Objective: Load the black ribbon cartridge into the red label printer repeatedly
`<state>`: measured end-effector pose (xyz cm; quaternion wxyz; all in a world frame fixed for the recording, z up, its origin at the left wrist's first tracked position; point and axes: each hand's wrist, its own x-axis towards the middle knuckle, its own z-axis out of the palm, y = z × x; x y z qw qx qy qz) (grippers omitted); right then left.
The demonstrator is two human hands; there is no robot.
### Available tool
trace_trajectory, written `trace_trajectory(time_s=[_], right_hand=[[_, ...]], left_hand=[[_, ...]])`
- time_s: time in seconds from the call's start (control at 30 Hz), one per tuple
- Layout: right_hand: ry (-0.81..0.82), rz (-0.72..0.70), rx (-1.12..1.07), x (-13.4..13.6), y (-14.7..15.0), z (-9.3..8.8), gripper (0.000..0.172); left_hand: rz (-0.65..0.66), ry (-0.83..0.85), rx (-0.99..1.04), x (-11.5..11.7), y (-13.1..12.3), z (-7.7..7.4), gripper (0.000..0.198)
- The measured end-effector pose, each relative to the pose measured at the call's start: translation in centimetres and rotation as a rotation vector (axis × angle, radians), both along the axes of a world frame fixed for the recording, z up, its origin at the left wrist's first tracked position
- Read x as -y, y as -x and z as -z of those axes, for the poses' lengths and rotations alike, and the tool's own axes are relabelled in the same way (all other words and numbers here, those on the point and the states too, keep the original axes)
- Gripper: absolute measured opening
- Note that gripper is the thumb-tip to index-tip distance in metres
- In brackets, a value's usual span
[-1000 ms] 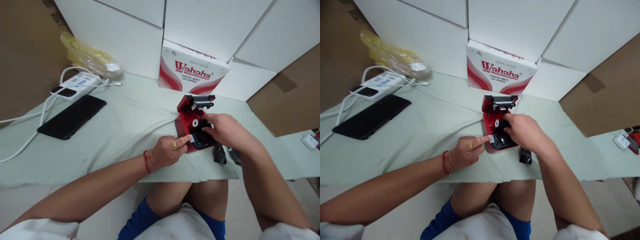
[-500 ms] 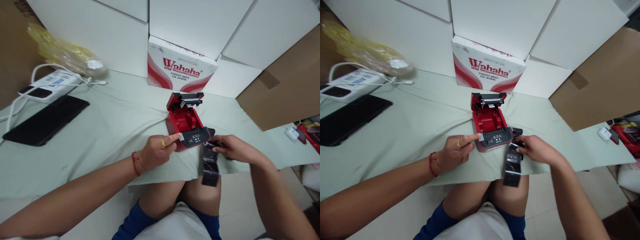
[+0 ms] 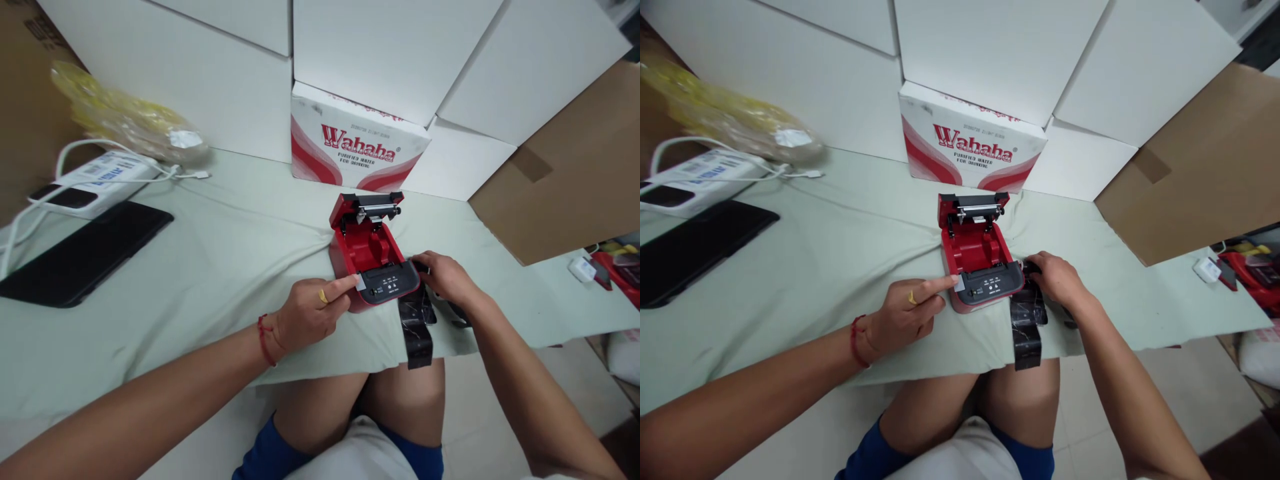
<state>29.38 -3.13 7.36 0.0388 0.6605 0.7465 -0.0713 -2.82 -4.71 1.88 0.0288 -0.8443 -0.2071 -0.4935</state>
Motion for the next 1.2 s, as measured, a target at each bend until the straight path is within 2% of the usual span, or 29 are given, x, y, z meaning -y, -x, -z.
trace_trajectory(time_s=[0.07,0.1,0.2,0.23,0.3,0.37,0.4,0.47,0.6,0.7,0.9,1.07,1.13,1.2], right_hand=[[0.027,-0.017,0.023,0.2,0.0,-0.8,0.035],[0.034,-0.022,0.033,0.5,-0.3,-1.8,0.034],[0.089,-0.08,0.02,2.5,-1.5,-7.1,0.03],[0.16,-0.147,-0.02,3.2,-1.7,-9.2,0.033],[0.18,-0.248,-0.099,4.3,-1.3,-12.7,0.037],[0.17,-0.343,-0.151,4.7,0.6,-14.5,0.037],[0.152,-0.379,-0.162,4.5,2.0,-14.6,0.036],[0.096,-0.407,-0.143,3.6,5.3,-13.3,0.034],[-0.019,-0.305,0.014,0.6,10.9,-8.7,0.037],[-0.023,-0.224,0.127,-0.9,13.0,-6.6,0.04],[-0.02,-0.221,0.152,-2.6,14.2,-5.2,0.041],[0.003,-0.257,0.079,-4.1,13.7,-4.5,0.044],[-0.02,-0.285,0.007,-3.2,12.9,-4.8,0.043],[-0.081,-0.341,-0.131,-1.0,11.8,-5.4,0.035]], left_hand=[[0.001,-0.008,0.006,0.0,0.0,0.0,0.028],[0.002,-0.009,0.01,0.0,0.0,0.1,0.028],[0.0,-0.007,0.008,-0.1,-0.1,0.2,0.028],[0.002,-0.01,0.008,-0.1,-0.1,0.3,0.028],[0.009,-0.017,0.01,-0.1,-0.1,0.3,0.027],[0.008,-0.022,0.023,-0.1,-0.1,0.4,0.027],[0.003,-0.024,0.026,-0.1,-0.1,0.4,0.027],[-0.011,-0.032,0.017,-0.1,-0.1,0.4,0.026],[-0.012,-0.052,-0.023,-0.1,0.0,0.5,0.025],[-0.005,-0.056,-0.019,-0.2,0.0,0.7,0.025],[-0.007,-0.058,-0.046,-0.2,-0.1,0.8,0.026],[-0.006,-0.05,-0.02,-0.3,-0.1,0.7,0.026],[-0.011,-0.044,-0.025,-0.2,-0.1,0.7,0.027],[-0.014,-0.039,-0.038,-0.2,-0.1,0.7,0.026]])
